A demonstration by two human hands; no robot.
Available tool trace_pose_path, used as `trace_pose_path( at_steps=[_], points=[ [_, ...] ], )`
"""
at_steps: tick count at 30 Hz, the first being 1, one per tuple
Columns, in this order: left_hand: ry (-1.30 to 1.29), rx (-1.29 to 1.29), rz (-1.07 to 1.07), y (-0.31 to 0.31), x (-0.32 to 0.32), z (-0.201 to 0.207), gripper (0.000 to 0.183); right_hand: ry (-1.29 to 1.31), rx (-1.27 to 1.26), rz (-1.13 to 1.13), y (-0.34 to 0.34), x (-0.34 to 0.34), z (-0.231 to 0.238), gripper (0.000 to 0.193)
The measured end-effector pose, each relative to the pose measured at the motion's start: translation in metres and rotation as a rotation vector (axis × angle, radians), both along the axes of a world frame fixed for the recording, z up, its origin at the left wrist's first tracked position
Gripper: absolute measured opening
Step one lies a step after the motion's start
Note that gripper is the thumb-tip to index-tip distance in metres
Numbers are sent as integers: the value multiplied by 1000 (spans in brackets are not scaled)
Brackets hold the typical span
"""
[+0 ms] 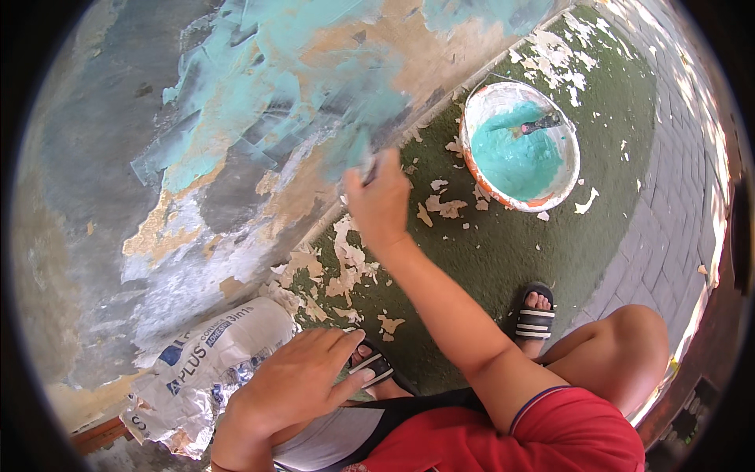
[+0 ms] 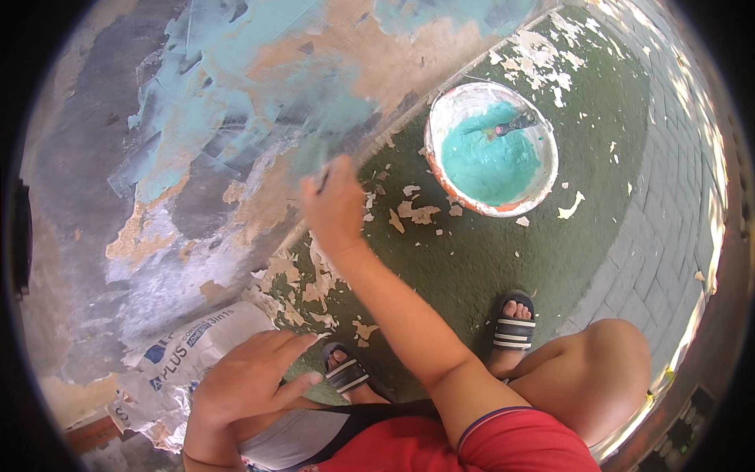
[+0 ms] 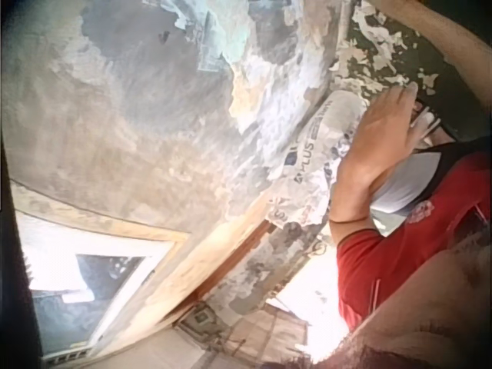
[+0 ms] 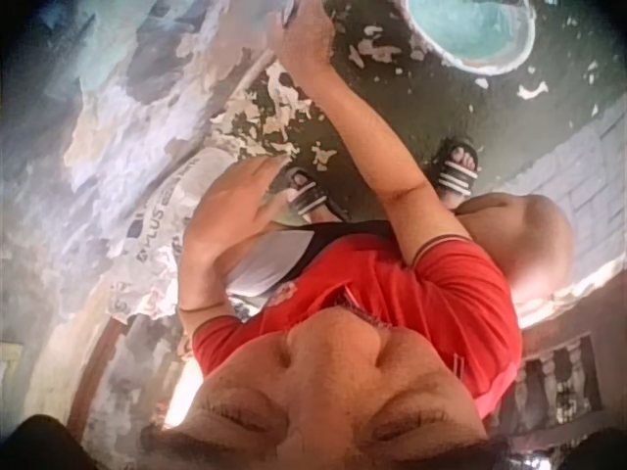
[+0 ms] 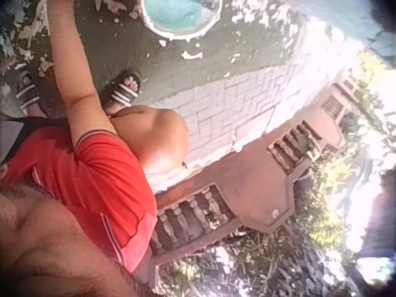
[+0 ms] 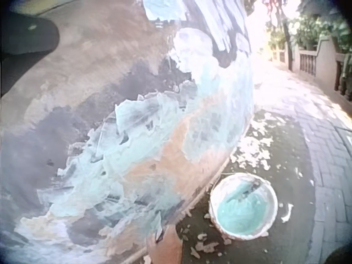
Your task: The person applies a turquoise substance from a bucket onto a concrete wall using a spatula. They spread the material over areas of the wall where the original paint is peeling.
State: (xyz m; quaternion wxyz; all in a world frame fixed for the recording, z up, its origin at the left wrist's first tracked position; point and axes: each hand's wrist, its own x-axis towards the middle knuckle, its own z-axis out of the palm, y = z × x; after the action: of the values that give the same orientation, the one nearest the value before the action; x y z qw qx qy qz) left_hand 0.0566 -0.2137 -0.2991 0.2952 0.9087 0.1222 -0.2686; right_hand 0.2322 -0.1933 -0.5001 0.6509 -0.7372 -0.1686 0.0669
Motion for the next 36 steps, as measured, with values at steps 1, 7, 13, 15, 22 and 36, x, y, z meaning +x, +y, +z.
trace_pose_path(
  at_steps=[1,7,13,15,22,36],
  points=[
    [-5,0,-1,0,0,1,52,12,-54,-46,-1,15,-16,23],
    [-22,-10,-11,0,-1,-1,51,-116,-55,-79,25,40,-12,23],
    [3,20,2,1,-2,-4,51,-82,236,147,9,-34,74,22],
    [0,17,7,2,-2,-2,51,-47,201,111,0,-27,70,22],
    [-39,8,2,-1,3,2,51,-26,-74,-236,-3,80,-47,22],
    [23,13,21,1,6,-2,50,7,14,-185,-15,81,18,23]
  ],
)
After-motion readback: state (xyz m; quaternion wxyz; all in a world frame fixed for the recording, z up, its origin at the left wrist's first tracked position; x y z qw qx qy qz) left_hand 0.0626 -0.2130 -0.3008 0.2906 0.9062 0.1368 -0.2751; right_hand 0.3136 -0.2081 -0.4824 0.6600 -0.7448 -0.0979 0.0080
